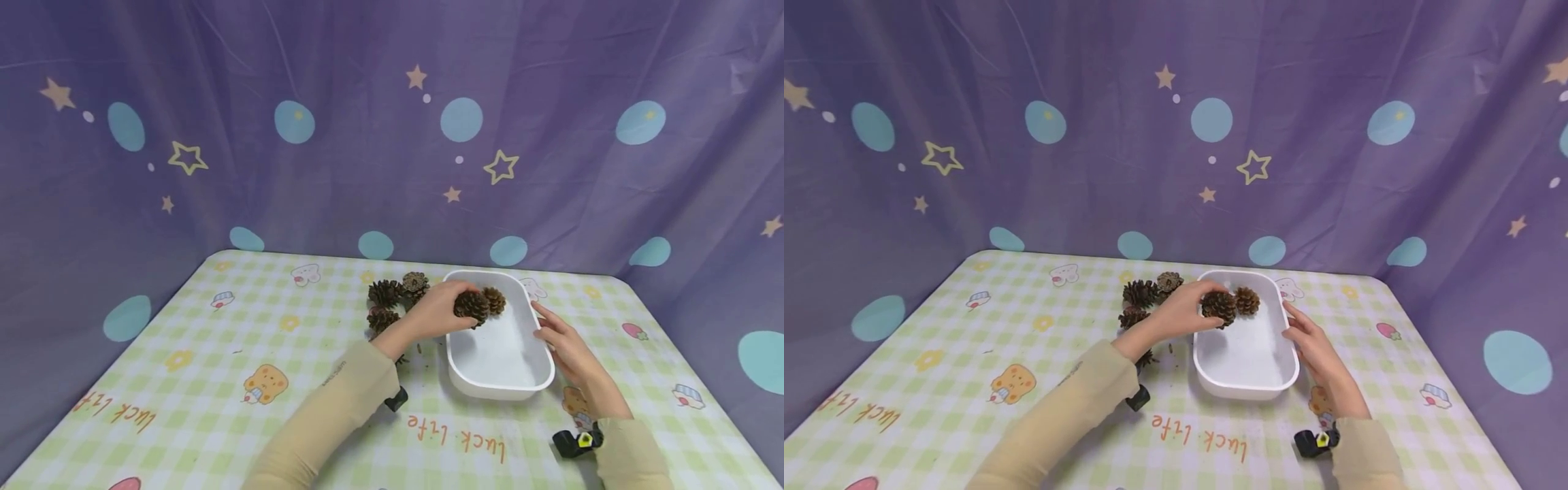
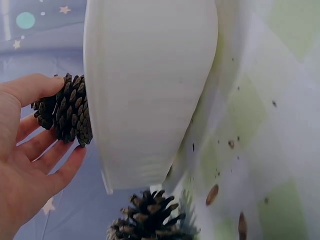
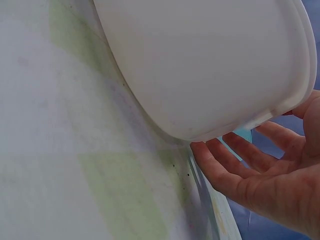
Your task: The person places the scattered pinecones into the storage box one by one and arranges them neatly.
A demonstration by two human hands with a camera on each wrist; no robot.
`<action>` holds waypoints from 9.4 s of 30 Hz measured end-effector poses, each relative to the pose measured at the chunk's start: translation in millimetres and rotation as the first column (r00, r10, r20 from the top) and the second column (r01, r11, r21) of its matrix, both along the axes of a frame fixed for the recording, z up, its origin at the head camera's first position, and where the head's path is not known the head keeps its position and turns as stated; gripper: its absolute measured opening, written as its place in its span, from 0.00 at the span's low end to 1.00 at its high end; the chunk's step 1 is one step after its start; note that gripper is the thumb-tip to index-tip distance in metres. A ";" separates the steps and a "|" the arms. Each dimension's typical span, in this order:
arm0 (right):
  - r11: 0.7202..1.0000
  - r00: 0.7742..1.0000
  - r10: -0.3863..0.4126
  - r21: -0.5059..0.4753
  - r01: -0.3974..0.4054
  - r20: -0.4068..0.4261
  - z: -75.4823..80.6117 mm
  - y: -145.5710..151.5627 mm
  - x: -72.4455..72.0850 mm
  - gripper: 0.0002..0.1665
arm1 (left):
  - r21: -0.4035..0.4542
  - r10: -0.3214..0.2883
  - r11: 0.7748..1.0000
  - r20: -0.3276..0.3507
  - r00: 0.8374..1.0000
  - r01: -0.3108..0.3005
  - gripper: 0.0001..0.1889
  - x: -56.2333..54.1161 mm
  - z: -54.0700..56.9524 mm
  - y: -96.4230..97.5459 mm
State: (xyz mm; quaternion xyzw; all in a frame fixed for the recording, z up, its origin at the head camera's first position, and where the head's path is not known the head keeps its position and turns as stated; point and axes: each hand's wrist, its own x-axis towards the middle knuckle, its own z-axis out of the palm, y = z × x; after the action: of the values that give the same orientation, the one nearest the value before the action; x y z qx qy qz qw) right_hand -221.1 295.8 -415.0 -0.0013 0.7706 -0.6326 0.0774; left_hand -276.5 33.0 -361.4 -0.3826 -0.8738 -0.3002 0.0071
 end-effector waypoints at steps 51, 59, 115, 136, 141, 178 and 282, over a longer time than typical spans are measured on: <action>1.000 1.000 -0.024 -0.011 0.024 -0.011 -1.5 -0.8 -1.1 0.38 | -0.202 0.126 0.972 0.008 0.992 -0.122 0.24 -27.1 -28.1 76.3; 1.000 1.000 -0.011 -0.023 0.010 -0.019 -3.5 -1.2 -1.6 0.38 | -0.202 0.122 0.973 0.028 0.992 -0.114 0.25 -22.8 -22.0 69.8; 1.000 1.000 -0.008 0.022 0.009 -0.013 -1.7 -0.8 -1.4 0.38 | -0.281 -0.021 0.959 0.004 1.000 0.022 0.21 20.9 0.9 -93.8; 0.997 0.998 0.059 0.057 -0.058 -0.019 6.8 8.0 3.6 0.40 | -0.548 -0.143 0.830 -0.034 0.989 0.101 0.30 38.8 -16.9 -107.1; 0.995 0.997 0.065 0.074 -0.061 -0.040 8.3 9.5 3.1 0.40 | -0.584 -0.153 0.808 -0.075 0.985 0.081 0.28 39.6 -18.1 -106.8; 0.993 0.998 0.043 0.113 -0.039 -0.034 9.2 7.1 1.8 0.39 | -0.181 -0.014 0.983 0.029 0.999 0.019 0.19 28.2 -18.5 -112.0; 0.996 0.998 0.056 0.072 -0.053 -0.039 7.7 8.1 3.0 0.40 | -0.304 0.011 0.953 -0.010 1.000 -0.014 0.22 -16.0 -16.4 20.9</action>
State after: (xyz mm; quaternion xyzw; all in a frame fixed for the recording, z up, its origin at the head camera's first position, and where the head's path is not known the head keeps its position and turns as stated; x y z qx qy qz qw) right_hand -218.1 303.9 -407.3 -0.0328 0.7938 -0.6022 0.0789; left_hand -292.5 53.9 -377.8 -0.3747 -0.9119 -0.1607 -0.0464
